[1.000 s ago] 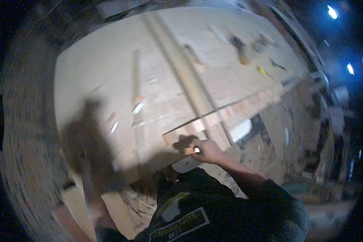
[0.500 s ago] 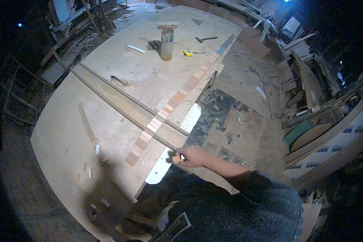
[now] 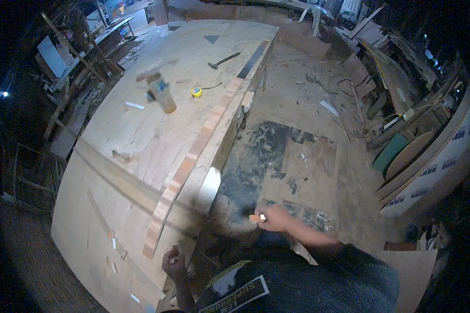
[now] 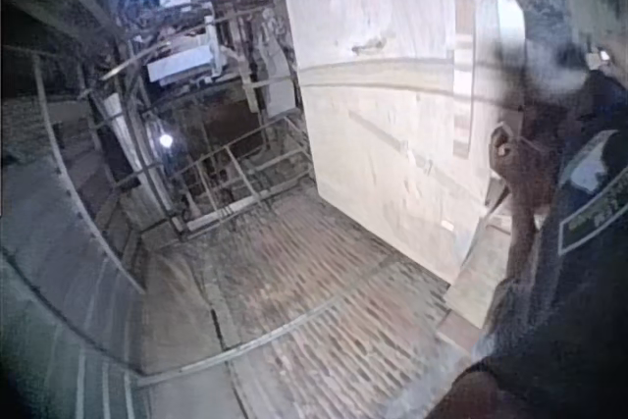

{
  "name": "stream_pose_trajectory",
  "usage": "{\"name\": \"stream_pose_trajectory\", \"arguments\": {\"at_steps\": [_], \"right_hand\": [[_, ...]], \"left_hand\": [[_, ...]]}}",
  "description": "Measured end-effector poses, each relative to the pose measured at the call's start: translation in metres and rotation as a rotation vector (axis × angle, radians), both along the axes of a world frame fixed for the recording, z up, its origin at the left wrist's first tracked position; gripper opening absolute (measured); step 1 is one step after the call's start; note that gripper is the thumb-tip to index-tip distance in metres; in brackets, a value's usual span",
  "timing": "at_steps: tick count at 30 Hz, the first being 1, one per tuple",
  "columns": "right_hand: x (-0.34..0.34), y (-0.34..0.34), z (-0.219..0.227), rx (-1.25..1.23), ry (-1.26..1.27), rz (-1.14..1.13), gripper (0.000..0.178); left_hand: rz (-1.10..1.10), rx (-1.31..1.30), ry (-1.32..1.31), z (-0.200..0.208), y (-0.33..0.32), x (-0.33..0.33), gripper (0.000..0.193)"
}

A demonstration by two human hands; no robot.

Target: The person assembles small wooden pieces by hand and with a hammer, positioning them onto a longer wooden base on a workbench.

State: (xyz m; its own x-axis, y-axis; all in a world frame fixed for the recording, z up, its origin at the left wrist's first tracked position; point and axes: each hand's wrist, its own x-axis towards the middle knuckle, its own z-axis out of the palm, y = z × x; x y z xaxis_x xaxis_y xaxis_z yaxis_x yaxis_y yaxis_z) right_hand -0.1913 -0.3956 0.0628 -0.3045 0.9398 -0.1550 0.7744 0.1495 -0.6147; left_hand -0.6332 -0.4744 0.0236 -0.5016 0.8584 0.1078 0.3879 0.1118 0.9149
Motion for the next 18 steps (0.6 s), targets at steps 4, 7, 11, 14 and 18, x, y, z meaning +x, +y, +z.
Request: {"name": "stream_pose_trajectory", "arguments": {"at_steps": [4, 7, 11, 14, 18], "right_hand": [[0.107, 0.039, -0.002, -0.08, 0.005, -0.225, 0.031], [0.193, 0.071, 0.009, -0.021, -0.024, -0.318, 0.028], [0.282, 0.12, 0.042, -0.043, -0.036, -0.462, 0.028], [0.326, 0.162, 0.017, 0.17, -0.002, -0.449, 0.028], [0.311, 0.233, 0.043, -0.033, 0.124, -0.561, 0.032]], "left_hand": [[-0.125, -0.089, -0.267, 0.017, 0.109, 0.121, 0.019], [-0.135, -0.117, -0.113, 0.039, 0.171, 0.21, 0.014], [-0.297, -0.213, -0.282, 0.025, 0.242, 0.296, 0.01], [-0.368, -0.249, -0.167, 0.047, 0.302, 0.356, 0.011], [-0.457, -0.244, -0.427, 0.039, 0.385, 0.396, 0.013]]}}
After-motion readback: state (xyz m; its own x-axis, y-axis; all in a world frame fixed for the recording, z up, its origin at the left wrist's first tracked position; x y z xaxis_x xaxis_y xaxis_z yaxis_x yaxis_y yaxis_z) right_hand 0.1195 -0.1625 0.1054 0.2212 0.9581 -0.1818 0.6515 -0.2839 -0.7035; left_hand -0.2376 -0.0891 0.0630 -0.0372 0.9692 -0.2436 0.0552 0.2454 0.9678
